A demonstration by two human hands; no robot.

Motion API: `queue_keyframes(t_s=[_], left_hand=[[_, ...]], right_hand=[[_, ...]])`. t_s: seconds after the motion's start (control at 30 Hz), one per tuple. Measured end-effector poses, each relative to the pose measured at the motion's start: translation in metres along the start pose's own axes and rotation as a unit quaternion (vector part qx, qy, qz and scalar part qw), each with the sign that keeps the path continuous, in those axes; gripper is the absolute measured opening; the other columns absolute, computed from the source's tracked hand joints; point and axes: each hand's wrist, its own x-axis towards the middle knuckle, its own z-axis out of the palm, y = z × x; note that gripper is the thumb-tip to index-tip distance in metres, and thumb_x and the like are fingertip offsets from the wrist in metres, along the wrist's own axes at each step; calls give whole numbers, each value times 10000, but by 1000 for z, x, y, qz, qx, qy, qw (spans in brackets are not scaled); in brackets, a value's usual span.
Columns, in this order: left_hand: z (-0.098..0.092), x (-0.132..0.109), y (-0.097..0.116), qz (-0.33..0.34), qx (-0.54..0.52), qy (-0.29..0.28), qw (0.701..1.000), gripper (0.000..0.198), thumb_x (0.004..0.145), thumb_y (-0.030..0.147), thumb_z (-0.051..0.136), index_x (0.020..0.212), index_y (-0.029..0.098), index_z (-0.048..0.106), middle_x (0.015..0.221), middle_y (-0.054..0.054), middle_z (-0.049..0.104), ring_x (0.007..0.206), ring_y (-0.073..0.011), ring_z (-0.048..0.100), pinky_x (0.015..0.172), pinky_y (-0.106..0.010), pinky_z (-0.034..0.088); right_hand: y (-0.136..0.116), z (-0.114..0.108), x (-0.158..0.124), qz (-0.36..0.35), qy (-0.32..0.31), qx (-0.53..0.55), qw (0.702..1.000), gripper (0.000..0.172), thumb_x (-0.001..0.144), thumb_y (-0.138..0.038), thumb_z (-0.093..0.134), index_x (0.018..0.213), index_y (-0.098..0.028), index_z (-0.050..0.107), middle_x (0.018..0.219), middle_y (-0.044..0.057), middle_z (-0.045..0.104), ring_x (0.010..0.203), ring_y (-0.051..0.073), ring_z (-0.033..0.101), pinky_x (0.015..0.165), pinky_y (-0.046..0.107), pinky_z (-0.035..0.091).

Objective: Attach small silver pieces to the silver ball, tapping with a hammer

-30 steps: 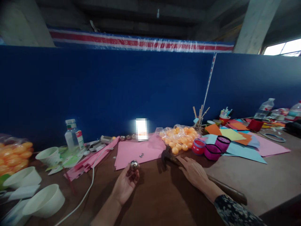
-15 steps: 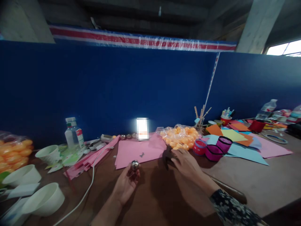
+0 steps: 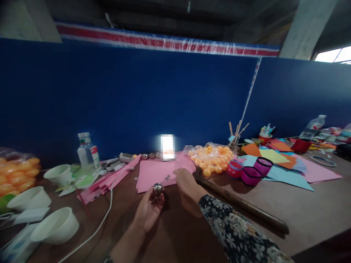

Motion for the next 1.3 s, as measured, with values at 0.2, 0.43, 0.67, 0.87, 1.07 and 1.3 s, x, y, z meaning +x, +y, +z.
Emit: queue_keyframes(t_s=[0.2,0.43,0.67,0.87,1.07,1.3], left_hand=[[1,-1,-1,-8,5,6,1000,154,790,214,528,842,87,599,758,-87,652,567,-90,600,541,-198,520],[2,-1,0,-8,3,17,1000,147,799,206,511,826,88,595,744,-87,651,561,-92,599,541,-205,523],[1,0,-1,-8,1,14,1000,138,789,209,525,803,92,597,736,-81,648,560,-94,601,539,-203,521],[2,1,-1,-5,3,9,1000,145,796,203,512,826,87,595,747,-83,647,564,-90,598,548,-202,516],[3,0,-1,-8,7,13,1000,145,793,211,521,808,90,598,742,-79,645,564,-88,594,547,-198,514],[1,1,-1,15,26,6,1000,122,775,208,548,821,112,609,705,-34,625,581,-90,594,562,-208,513]], right_hand=[[-10,2,12,30,-37,-4,999,272,824,-128,402,1026,-113,584,1020,116,615,988,209,530,880,314,383],[-14,22,45,76,-85,-14,993,198,803,-159,461,843,-138,653,864,100,659,833,188,583,698,254,410],[-11,25,48,98,-103,-5,990,181,779,-180,480,789,-160,659,855,85,662,804,179,587,660,241,382],[-9,24,44,110,-62,23,992,205,794,-157,427,864,-159,620,855,79,649,779,178,574,667,247,365],[-12,23,35,95,-15,76,992,184,807,-162,409,829,-147,592,839,71,616,780,159,536,693,243,358],[-20,15,14,71,22,160,984,160,817,-166,411,746,-148,554,744,39,596,694,140,523,628,224,368]])
